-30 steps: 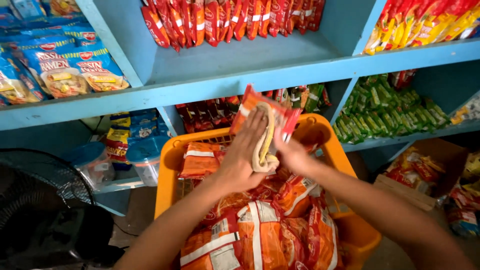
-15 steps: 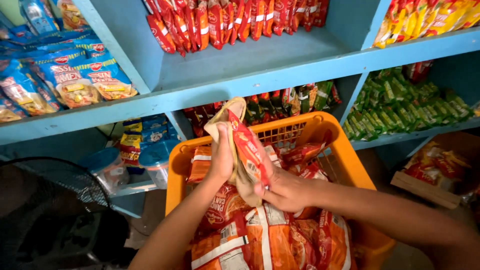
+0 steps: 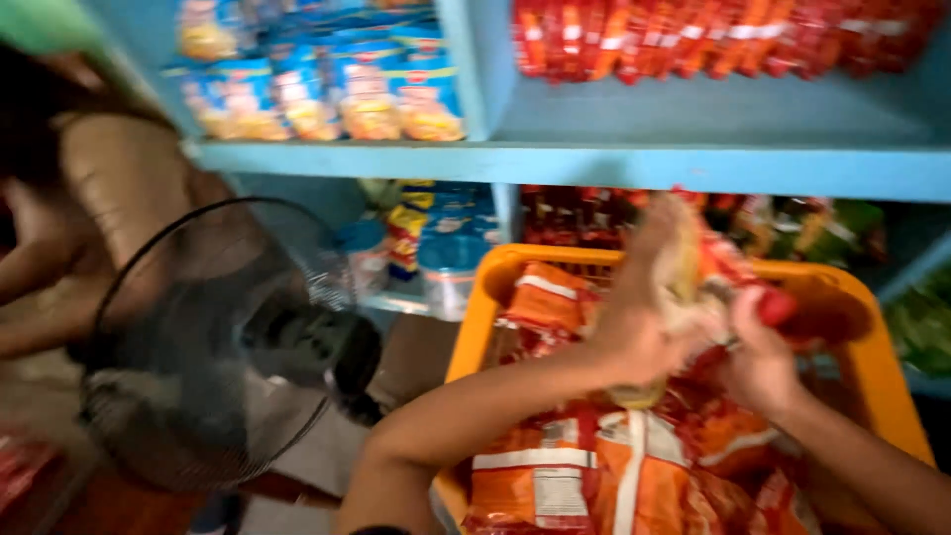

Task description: Wiping down individual instant noodle packages with a cloth and organizing them on store shelves.

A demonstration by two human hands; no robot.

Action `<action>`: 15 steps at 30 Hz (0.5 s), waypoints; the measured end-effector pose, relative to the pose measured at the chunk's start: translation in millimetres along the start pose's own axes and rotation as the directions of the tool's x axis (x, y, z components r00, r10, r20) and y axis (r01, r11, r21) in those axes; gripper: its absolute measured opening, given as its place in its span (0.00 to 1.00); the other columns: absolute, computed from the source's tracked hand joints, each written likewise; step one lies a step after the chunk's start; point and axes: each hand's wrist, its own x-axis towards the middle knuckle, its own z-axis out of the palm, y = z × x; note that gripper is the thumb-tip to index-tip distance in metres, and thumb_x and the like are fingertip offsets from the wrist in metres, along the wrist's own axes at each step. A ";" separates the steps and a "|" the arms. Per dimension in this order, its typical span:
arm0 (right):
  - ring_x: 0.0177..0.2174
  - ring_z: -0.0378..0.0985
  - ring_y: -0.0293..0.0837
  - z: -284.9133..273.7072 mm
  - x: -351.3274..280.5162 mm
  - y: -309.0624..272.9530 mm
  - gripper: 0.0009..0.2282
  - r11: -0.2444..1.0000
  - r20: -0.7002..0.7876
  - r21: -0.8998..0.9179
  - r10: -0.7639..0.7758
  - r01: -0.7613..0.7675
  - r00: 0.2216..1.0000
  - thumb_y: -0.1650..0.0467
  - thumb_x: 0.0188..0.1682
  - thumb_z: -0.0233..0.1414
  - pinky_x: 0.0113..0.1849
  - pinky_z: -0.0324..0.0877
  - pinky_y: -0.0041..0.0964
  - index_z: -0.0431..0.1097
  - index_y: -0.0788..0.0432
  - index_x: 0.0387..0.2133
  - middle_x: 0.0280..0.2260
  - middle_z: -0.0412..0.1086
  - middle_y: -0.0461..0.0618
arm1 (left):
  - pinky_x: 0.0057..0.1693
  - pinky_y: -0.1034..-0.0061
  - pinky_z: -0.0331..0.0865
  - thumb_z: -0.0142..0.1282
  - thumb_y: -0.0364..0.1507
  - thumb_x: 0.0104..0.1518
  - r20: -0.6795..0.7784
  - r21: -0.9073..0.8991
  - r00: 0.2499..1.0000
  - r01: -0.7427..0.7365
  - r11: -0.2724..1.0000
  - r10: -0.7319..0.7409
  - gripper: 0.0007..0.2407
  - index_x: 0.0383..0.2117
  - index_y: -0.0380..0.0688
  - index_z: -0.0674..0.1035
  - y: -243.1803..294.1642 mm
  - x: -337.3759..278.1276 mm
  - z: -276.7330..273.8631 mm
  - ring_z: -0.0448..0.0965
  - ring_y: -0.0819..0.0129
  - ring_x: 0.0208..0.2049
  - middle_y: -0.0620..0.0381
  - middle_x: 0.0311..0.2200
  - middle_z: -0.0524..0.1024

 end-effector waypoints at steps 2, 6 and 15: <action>0.48 0.72 0.44 -5.0 -0.2 -8.3 0.30 0.998 -0.128 -0.059 0.023 -0.031 0.992 0.48 0.59 0.34 0.51 0.65 0.44 0.61 0.56 0.62 0.51 0.70 0.48 | 0.77 0.58 0.46 0.53 0.47 0.66 0.010 -0.062 1.000 -0.028 0.998 0.029 0.36 0.72 0.40 0.50 1.4 -14.0 13.0 0.50 0.45 0.73 0.38 0.71 0.51; 0.50 0.70 0.43 -33.2 4.0 13.7 0.32 0.988 -0.141 -0.148 0.020 -0.041 0.990 0.47 0.58 0.30 0.51 0.64 0.42 0.58 0.54 0.65 0.53 0.68 0.45 | 0.80 0.57 0.37 0.45 0.50 0.66 0.113 0.050 0.973 -0.207 0.977 0.200 0.38 0.73 0.44 0.42 -5.8 -19.1 19.4 0.41 0.47 0.75 0.42 0.76 0.39; 0.48 0.69 0.53 -13.7 -15.3 16.7 0.25 0.619 0.228 -0.753 -0.074 0.224 0.971 0.57 0.62 0.28 0.50 0.67 0.51 0.57 0.63 0.61 0.49 0.65 0.61 | 0.78 0.57 0.55 0.41 0.51 0.71 0.057 -0.173 0.997 0.054 0.984 -0.045 0.31 0.71 0.43 0.55 -27.2 -0.9 0.8 0.52 0.51 0.76 0.41 0.76 0.43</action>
